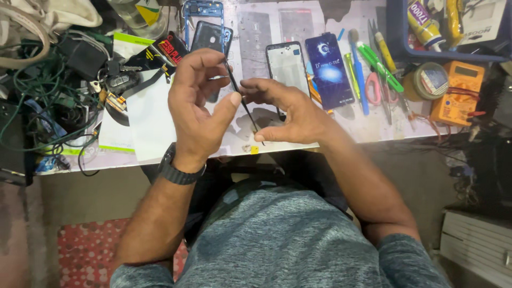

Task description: The person handles a smartphone screen assembly, peels a protective film from its surface, and then applies double-sided adhesive tape along the edges of the screen. The person works at a cluttered workbench with various tools and phone parts visible.

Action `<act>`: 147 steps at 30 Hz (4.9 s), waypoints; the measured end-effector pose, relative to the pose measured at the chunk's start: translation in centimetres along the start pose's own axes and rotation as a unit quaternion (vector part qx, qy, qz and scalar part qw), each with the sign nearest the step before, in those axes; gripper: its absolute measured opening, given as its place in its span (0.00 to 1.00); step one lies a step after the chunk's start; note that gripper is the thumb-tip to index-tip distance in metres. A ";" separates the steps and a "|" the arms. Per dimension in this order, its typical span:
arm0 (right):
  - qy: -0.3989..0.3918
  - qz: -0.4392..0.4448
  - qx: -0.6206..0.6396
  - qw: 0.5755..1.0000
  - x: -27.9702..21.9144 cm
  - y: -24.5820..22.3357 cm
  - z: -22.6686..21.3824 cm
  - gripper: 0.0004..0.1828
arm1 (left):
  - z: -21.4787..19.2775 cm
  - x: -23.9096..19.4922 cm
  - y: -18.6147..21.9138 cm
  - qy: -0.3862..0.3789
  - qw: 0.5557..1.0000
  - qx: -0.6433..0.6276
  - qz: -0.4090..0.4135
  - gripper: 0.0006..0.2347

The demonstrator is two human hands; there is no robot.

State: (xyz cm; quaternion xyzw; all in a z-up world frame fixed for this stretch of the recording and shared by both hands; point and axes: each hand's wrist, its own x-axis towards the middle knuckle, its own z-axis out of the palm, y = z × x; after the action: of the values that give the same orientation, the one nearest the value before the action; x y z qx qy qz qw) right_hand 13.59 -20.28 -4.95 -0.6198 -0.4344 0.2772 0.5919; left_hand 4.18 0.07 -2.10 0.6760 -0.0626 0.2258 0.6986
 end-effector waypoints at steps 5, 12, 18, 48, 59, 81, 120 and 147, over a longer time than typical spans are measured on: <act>-0.005 0.045 0.041 0.998 0.1 0.7 0.0 0.49 | -1.0 -0.1 -1.9 0.015 0.998 -0.053 -0.028 0.20; -0.001 0.046 0.039 0.998 0.5 0.6 0.0 0.47 | -1.7 0.0 -3.7 0.033 0.997 -0.068 -0.024 0.19; 0.002 0.042 0.009 0.999 0.3 0.6 0.0 0.47 | -2.0 0.1 -4.6 0.038 0.996 -0.074 -0.020 0.18; -0.005 -0.027 0.081 0.996 -2.3 0.2 0.4 0.34 | -0.4 -1.5 -1.7 -0.029 0.989 -0.139 -0.048 0.10; 0.189 -0.132 -0.120 0.966 -2.1 -2.9 1.8 0.11 | 0.6 -1.5 0.0 -0.046 0.998 -0.041 0.031 0.07; 0.251 -0.131 -0.060 0.957 -2.6 -2.4 1.8 0.06 | 0.3 -1.3 -0.9 -0.104 0.992 0.062 0.017 0.14; 0.267 -0.230 -0.261 0.899 -2.1 -2.4 0.6 0.16 | 1.2 -1.3 -2.9 -0.245 0.958 -0.085 -0.121 0.32; 0.256 -0.212 -0.289 0.898 -2.7 -3.8 0.7 0.16 | 1.2 -0.9 -2.1 -0.196 0.978 -0.060 -0.038 0.25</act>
State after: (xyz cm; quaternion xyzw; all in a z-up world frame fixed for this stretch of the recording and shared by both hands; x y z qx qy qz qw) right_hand 10.87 -22.59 -1.82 -0.7066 -0.4498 -0.1608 0.5220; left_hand 4.51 -1.29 -4.24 0.6658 -0.1865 0.0580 0.7202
